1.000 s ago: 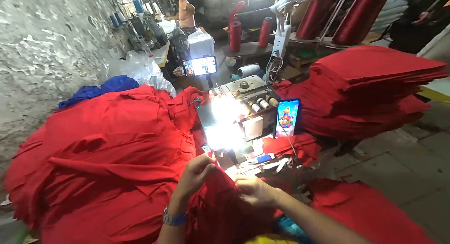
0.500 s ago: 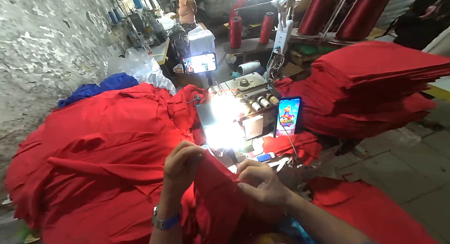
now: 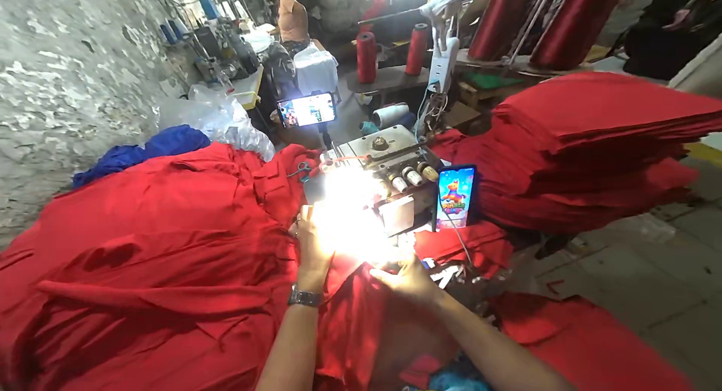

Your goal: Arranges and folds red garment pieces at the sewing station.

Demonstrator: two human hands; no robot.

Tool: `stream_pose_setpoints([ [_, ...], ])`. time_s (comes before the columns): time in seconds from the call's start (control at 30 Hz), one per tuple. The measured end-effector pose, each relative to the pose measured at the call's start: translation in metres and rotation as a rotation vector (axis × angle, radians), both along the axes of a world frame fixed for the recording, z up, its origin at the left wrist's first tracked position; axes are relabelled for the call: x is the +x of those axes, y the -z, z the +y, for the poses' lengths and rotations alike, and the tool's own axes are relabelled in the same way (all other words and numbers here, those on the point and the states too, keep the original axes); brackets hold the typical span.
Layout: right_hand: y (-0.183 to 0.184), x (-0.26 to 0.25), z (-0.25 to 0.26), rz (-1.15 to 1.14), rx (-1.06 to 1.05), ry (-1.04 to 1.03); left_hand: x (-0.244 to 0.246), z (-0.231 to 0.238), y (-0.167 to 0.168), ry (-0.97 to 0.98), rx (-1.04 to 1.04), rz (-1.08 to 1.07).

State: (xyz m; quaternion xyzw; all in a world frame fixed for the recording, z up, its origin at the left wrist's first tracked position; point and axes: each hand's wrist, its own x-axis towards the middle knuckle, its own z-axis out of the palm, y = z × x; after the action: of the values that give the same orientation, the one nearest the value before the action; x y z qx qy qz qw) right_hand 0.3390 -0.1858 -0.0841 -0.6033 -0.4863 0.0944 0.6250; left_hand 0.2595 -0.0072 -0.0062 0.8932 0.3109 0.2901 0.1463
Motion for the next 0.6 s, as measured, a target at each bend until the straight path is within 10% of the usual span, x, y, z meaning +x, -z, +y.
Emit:
stream_pose_setpoints([
  [0.27, 0.019, 0.026, -0.053, 0.097, -0.099, -0.074, -0.018, -0.08, 0.039, 0.077, 0.403, 0.003],
  [0.6, 0.002, 0.019, -0.033, 0.154, -0.015, 0.052, -0.007, -0.041, 0.017, 0.187, 0.046, -0.02],
])
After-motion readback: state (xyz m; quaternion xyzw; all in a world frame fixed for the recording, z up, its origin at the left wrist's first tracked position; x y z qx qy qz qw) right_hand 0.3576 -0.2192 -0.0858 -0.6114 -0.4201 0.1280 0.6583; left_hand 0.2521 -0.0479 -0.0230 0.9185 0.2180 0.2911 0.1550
